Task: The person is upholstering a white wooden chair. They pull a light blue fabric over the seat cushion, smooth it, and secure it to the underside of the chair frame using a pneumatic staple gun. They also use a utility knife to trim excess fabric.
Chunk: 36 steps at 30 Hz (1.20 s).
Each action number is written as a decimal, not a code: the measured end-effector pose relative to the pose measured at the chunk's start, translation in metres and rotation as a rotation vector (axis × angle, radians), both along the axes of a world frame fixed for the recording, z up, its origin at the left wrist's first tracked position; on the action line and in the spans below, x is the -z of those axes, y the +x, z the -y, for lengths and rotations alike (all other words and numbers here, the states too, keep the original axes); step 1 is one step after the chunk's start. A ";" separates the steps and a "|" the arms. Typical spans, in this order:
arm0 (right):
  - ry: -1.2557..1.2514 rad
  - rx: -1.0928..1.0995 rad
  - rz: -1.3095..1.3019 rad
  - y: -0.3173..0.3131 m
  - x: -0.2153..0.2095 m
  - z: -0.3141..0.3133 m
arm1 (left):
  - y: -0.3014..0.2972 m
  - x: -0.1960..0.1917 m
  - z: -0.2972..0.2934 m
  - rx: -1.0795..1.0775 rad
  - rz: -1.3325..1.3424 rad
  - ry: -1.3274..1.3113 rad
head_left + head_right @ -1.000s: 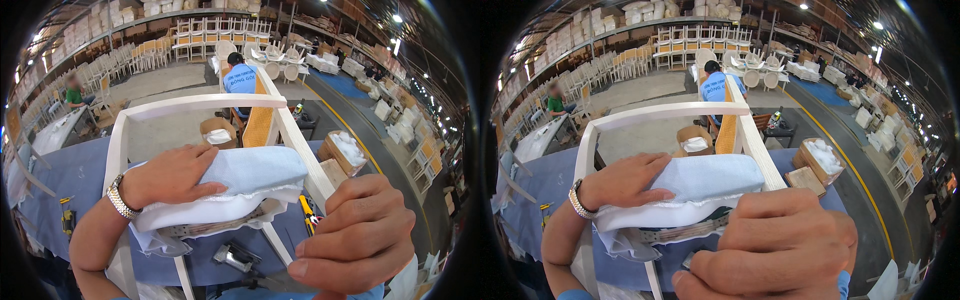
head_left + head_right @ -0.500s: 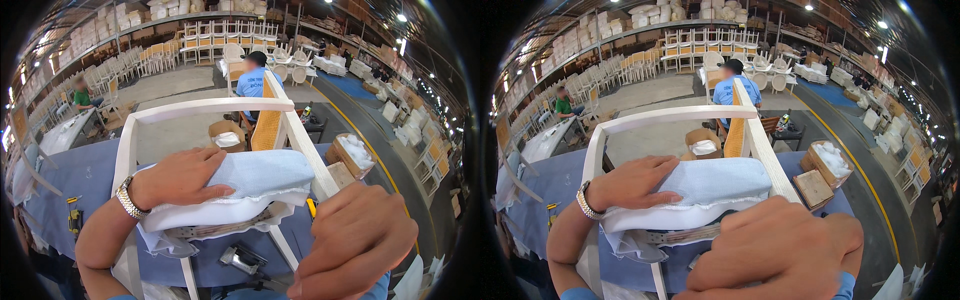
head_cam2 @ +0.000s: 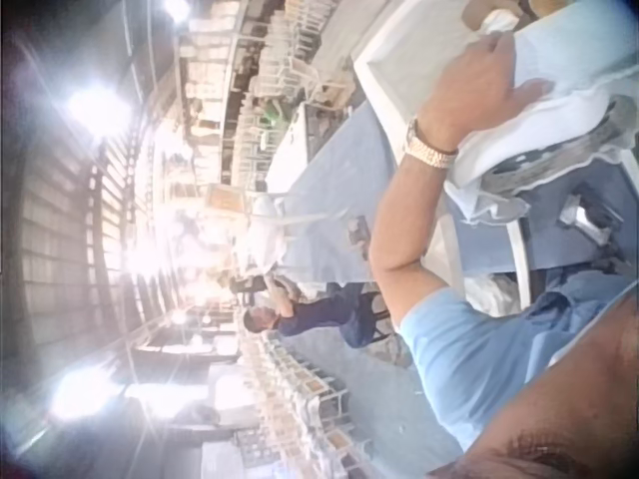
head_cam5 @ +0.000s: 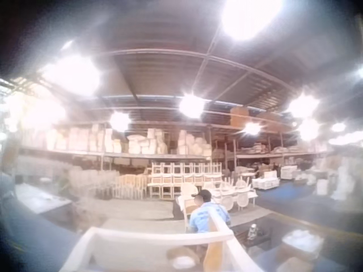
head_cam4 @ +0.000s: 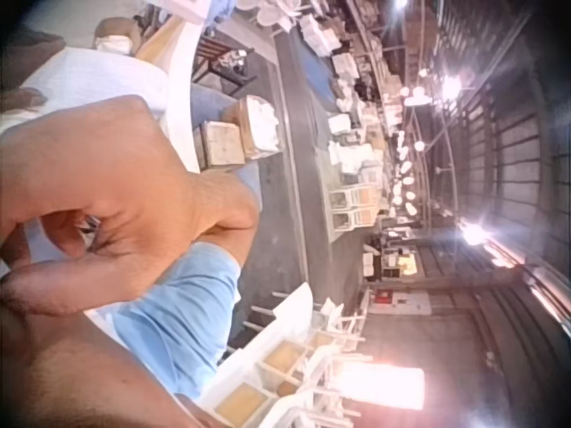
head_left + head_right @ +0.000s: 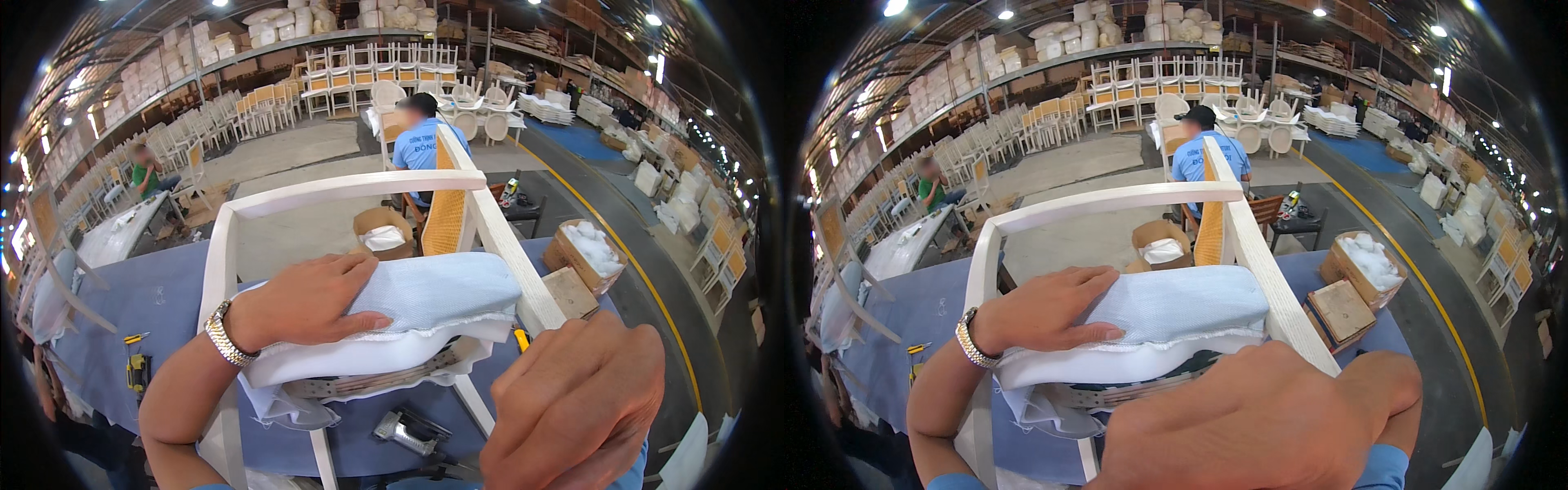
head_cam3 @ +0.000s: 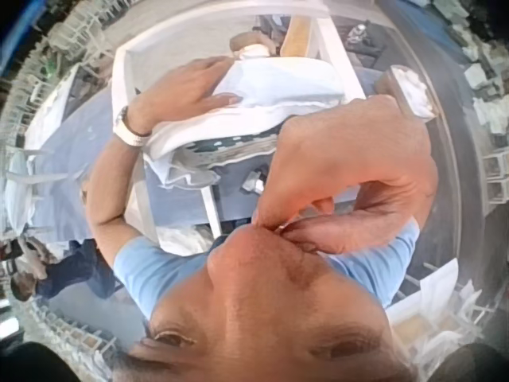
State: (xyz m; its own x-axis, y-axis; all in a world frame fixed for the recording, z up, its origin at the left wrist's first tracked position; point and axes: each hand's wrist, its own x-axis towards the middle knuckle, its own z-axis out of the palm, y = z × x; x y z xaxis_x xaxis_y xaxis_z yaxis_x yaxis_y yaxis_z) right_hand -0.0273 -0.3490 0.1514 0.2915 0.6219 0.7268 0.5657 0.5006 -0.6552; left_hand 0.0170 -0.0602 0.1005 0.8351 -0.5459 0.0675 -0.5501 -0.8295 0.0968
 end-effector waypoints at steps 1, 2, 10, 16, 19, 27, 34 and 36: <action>0.060 0.095 -0.046 -0.005 0.002 -0.004 | 0.000 0.001 -0.002 0.021 0.037 -0.002; 0.180 0.294 -0.135 -0.022 0.014 -0.014 | 0.004 0.003 -0.001 0.033 0.041 -0.001; 0.066 -0.192 0.164 0.018 0.004 -0.003 | 0.003 -0.003 0.003 -0.011 -0.075 0.012; 0.133 -0.167 0.122 0.022 0.012 -0.011 | 0.000 0.001 -0.004 -0.052 -0.084 0.023; 0.090 -0.141 0.130 0.014 0.011 -0.003 | 0.002 -0.004 0.002 -0.032 -0.091 0.005; 0.036 -0.071 0.263 0.022 0.004 0.003 | 0.004 0.001 0.002 -0.001 -0.029 -0.001; 0.186 0.603 -0.053 -0.031 0.019 -0.010 | 0.005 0.000 0.004 0.081 0.058 -0.033; 0.277 0.713 -0.160 -0.034 0.025 -0.019 | 0.003 -0.004 0.004 0.019 -0.033 -0.016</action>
